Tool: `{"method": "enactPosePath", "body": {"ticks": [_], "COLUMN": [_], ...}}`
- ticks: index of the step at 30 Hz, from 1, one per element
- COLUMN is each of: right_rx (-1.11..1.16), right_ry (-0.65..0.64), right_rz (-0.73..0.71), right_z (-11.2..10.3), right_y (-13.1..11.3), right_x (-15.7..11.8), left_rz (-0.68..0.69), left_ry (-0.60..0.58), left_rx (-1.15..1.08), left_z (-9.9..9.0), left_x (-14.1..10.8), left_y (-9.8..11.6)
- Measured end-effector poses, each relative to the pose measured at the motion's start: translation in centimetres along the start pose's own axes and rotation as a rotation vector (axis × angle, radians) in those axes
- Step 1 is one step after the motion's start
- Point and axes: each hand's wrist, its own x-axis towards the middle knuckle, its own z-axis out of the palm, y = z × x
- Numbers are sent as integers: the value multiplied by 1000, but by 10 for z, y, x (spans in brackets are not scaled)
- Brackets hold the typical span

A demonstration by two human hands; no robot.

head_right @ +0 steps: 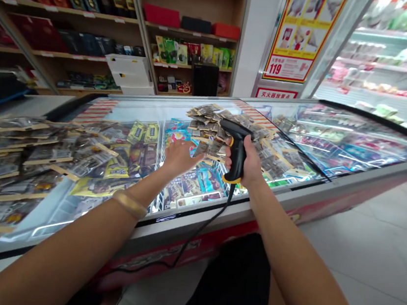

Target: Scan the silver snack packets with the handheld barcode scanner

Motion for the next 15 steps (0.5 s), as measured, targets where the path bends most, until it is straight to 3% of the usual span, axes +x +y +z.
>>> {"method": "enactPosePath", "body": {"ticks": [9,15], "right_rx": [-7,-75], "right_ry": [5,58], "right_rz": [28,45], "right_z": [5,10], "right_y": [0,-3], "right_x": [-2,-7], "left_rz": [3,41], "left_ry": [-37,40], "left_rx": [-29,-328], "left_z": [4,-1], "left_x": [2,5], "left_y": [-6,-29]}}
